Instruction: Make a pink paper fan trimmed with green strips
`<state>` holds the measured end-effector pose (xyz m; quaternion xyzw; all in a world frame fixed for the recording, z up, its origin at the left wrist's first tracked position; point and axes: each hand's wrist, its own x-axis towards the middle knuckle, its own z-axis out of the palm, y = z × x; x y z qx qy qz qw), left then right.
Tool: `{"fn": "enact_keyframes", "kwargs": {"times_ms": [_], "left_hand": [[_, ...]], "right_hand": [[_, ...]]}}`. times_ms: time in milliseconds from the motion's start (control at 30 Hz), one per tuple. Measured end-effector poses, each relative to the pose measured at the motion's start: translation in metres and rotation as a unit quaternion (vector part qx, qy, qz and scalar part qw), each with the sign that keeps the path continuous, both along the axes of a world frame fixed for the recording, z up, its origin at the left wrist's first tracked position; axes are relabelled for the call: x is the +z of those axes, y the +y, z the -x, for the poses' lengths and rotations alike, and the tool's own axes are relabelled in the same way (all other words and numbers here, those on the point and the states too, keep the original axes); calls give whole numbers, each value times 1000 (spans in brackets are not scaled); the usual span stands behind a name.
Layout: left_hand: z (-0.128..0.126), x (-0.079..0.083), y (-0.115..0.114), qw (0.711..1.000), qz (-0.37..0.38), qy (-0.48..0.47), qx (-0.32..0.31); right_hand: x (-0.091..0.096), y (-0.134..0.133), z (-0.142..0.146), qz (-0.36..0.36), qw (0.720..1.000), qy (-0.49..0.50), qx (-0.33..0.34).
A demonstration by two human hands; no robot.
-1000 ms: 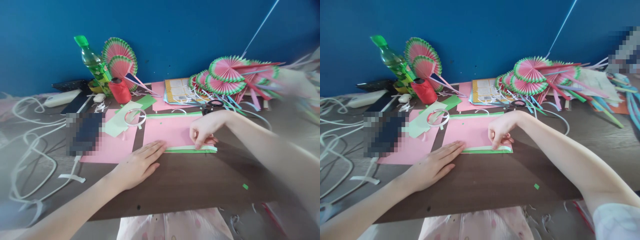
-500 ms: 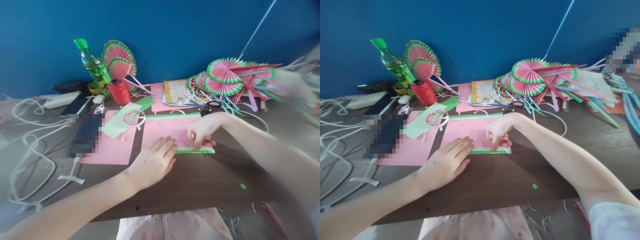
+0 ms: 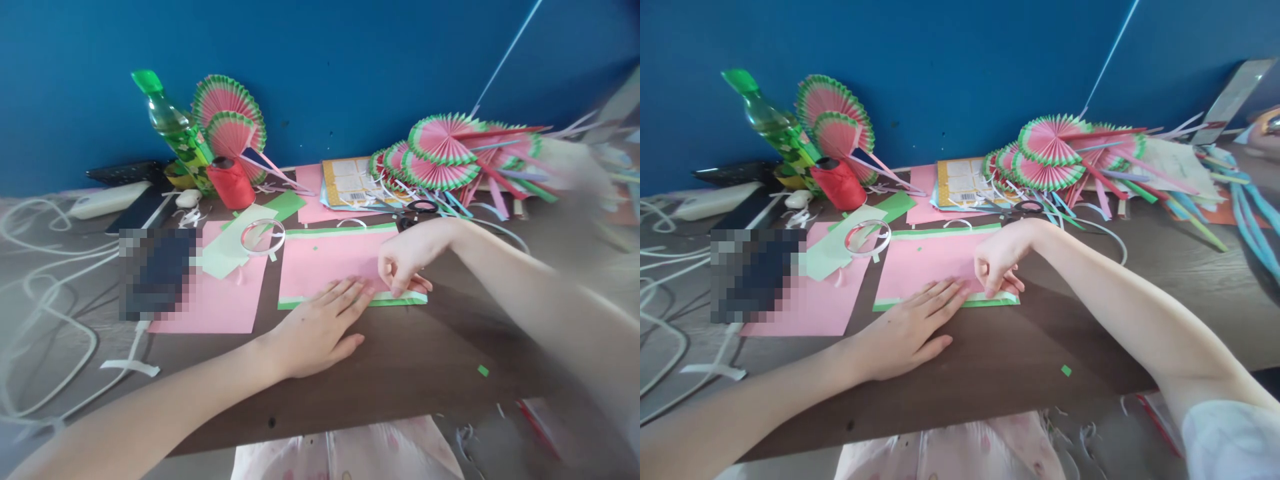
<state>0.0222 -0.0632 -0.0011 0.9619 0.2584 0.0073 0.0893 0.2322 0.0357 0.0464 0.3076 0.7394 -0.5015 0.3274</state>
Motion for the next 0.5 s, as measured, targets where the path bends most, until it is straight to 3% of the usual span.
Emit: {"fn": "enact_keyframes", "kwargs": {"times_ms": [500], "left_hand": [[1, -9, -4, 996, -63, -57, 40]], "right_hand": [[-6, 2, -5, 6, 999, 1, -36]]}}
